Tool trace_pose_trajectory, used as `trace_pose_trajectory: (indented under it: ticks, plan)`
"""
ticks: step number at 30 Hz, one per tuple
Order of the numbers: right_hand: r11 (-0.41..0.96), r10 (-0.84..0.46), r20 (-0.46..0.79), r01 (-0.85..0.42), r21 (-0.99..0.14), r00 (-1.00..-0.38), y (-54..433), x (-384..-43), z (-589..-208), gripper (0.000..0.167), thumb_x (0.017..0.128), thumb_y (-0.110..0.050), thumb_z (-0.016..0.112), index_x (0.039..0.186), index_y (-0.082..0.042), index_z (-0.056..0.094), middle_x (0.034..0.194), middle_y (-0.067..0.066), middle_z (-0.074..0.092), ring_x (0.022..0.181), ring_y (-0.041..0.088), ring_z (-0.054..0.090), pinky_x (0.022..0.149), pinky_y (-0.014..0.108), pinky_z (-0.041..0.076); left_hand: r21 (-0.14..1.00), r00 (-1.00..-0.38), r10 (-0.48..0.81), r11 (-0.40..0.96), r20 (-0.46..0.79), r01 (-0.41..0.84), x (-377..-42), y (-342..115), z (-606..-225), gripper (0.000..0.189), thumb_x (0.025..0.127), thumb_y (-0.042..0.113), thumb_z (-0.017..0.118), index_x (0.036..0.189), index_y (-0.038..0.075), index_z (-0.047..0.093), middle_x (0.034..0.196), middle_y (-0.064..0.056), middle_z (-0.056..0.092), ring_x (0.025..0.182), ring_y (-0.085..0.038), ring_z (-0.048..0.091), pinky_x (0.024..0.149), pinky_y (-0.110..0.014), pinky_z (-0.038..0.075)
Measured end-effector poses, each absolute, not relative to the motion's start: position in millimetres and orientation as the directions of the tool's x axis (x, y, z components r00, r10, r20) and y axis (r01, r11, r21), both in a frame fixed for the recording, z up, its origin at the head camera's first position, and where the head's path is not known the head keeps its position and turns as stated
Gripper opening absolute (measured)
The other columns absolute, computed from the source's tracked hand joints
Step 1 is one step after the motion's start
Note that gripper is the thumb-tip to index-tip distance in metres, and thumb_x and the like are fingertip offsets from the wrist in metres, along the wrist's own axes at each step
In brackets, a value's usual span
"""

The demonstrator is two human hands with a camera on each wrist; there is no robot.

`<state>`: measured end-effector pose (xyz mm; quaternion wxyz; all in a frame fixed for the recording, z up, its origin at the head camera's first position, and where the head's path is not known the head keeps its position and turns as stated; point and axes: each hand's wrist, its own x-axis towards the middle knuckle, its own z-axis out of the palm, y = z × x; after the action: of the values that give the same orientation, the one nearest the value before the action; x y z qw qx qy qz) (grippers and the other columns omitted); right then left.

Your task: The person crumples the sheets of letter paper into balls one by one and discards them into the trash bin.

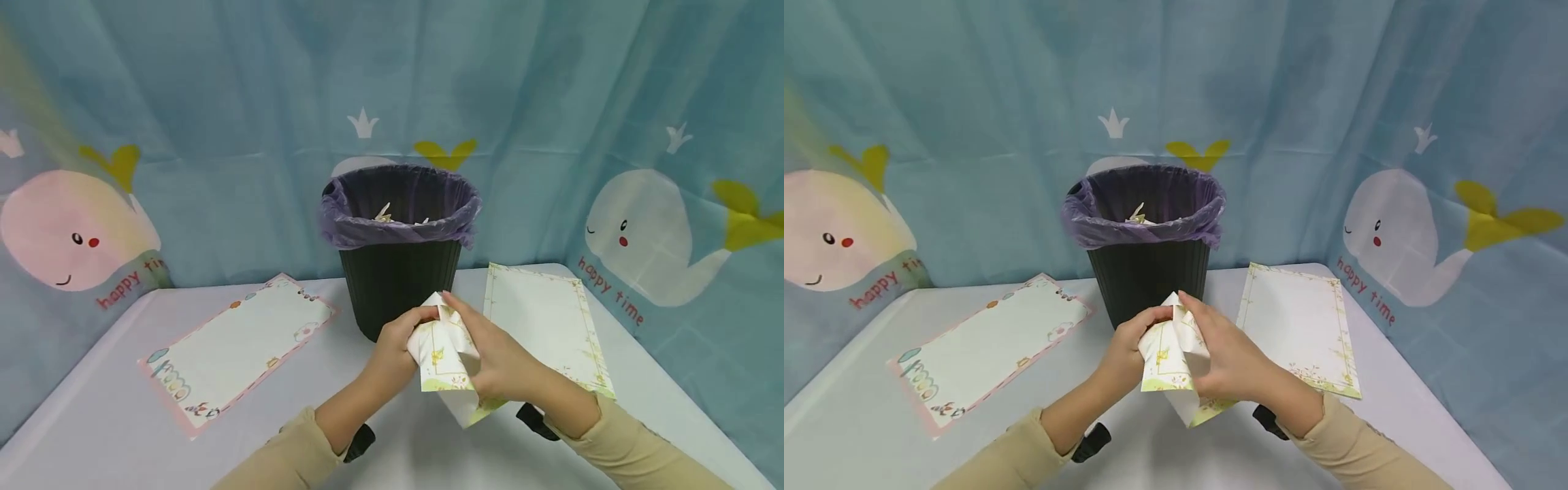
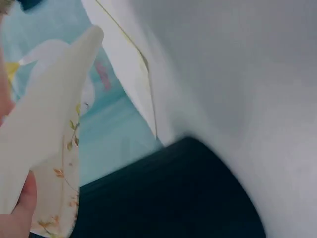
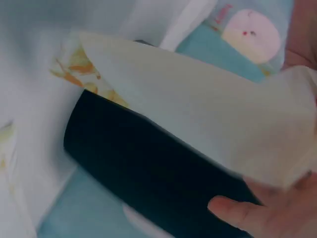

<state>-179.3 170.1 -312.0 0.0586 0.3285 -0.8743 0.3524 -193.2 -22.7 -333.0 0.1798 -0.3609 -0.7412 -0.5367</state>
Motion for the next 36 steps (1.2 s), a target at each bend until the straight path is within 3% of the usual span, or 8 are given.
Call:
trace_pose_trajectory:
  ticks: [4, 8, 14, 18, 22, 24, 30, 36]
  plan:
    - [0.512, -0.455, 0.358, -0.569, -0.644, -0.815, 155, -182, -312, 0.092, 0.075, -0.009, 0.080, 0.149, -0.003, 0.025, 0.142, 0.018, 0.043, 0.121, 0.034, 0.049, 0.094, 0.052, 0.044, 0.852, -0.793, 0.369, 0.004, 0.485, 0.523, -190, -29, -330, 0.030, 0.091, -0.011, 0.054, 0.121, -0.012, 0.052, 0.117, -0.024, 0.059, 0.102, -0.029, 0.057, 0.085, -0.022, 0.049]
    - [0.459, -0.427, 0.470, -0.633, -0.623, -0.772, 145, -187, -312, 0.070, 0.074, 0.007, 0.075, 0.135, 0.005, 0.041, 0.125, 0.019, 0.056, 0.107, 0.030, 0.057, 0.090, 0.042, 0.048, 0.932, -0.846, 0.390, -0.143, 0.362, 0.333, -188, -38, -327, 0.033, 0.092, -0.013, 0.051, 0.124, -0.015, 0.044, 0.123, -0.026, 0.050, 0.107, -0.020, 0.053, 0.085, -0.018, 0.048]
    - [0.428, -0.352, 0.698, -0.770, -0.472, -0.623, 147, -197, -313, 0.056, 0.065, 0.020, 0.076, 0.115, 0.006, 0.053, 0.105, 0.017, 0.064, 0.088, 0.025, 0.062, 0.075, 0.031, 0.052, 0.833, -0.765, 0.384, -0.016, 0.516, 0.553, -183, -64, -320, 0.037, 0.093, -0.005, 0.055, 0.128, -0.010, 0.045, 0.125, -0.023, 0.055, 0.112, -0.027, 0.055, 0.088, -0.029, 0.050]
    - [0.384, -0.296, 0.797, -0.829, -0.405, -0.527, 147, -202, -315, 0.050, 0.062, 0.027, 0.069, 0.104, 0.004, 0.056, 0.094, 0.015, 0.065, 0.075, 0.016, 0.058, 0.062, 0.023, 0.049, 0.814, -0.774, 0.389, 0.093, 0.500, 0.573, -180, -79, -320, 0.062, 0.095, 0.036, 0.062, 0.139, -0.002, 0.039, 0.138, -0.017, 0.048, 0.127, -0.033, 0.044, 0.097, -0.047, 0.043]
    - [0.286, -0.293, 0.858, -0.895, -0.342, -0.421, 133, -203, -315, 0.046, 0.060, 0.027, 0.062, 0.099, 0.003, 0.055, 0.083, 0.015, 0.062, 0.065, 0.013, 0.052, 0.052, 0.020, 0.044, 0.926, -0.812, 0.491, 0.028, 0.315, 0.377, -182, -74, -320, 0.111, 0.080, 0.071, 0.061, 0.154, 0.004, 0.011, 0.153, -0.015, 0.028, 0.133, -0.032, 0.038, 0.104, -0.049, 0.038]
    - [0.242, -0.285, 0.862, -0.901, -0.359, -0.420, 125, -204, -314, 0.045, 0.062, 0.025, 0.061, 0.100, 0.001, 0.054, 0.083, 0.015, 0.061, 0.067, 0.013, 0.051, 0.053, 0.021, 0.045, 0.961, -0.810, 0.531, -0.027, 0.248, 0.276, -184, -71, -321, 0.121, 0.076, 0.074, 0.063, 0.154, 0.004, 0.003, 0.150, -0.017, 0.031, 0.128, -0.028, 0.043, 0.103, -0.043, 0.039]
    - [-0.014, -0.381, 0.725, -0.780, -0.625, -0.574, 113, -197, -316, 0.046, 0.076, 0.022, 0.053, 0.117, 0.005, 0.040, 0.104, 0.012, 0.053, 0.087, 0.009, 0.053, 0.068, 0.023, 0.051, 0.982, -0.807, 0.564, -0.162, 0.176, 0.101, -188, -69, -327, 0.096, 0.079, 0.067, 0.064, 0.140, 0.004, 0.025, 0.119, -0.010, 0.050, 0.108, -0.021, 0.051, 0.090, -0.040, 0.046]
    - [-0.061, -0.507, 0.733, -0.829, -0.555, -0.454, 118, -197, -316, 0.059, 0.076, 0.016, 0.048, 0.132, 0.008, 0.034, 0.122, 0.013, 0.044, 0.107, 0.015, 0.045, 0.084, 0.028, 0.047, 0.968, -0.831, 0.534, -0.252, 0.155, 0.018, -185, -73, -328, 0.084, 0.081, 0.056, 0.070, 0.136, 0.007, 0.030, 0.118, -0.006, 0.051, 0.109, -0.023, 0.052, 0.087, -0.045, 0.048]
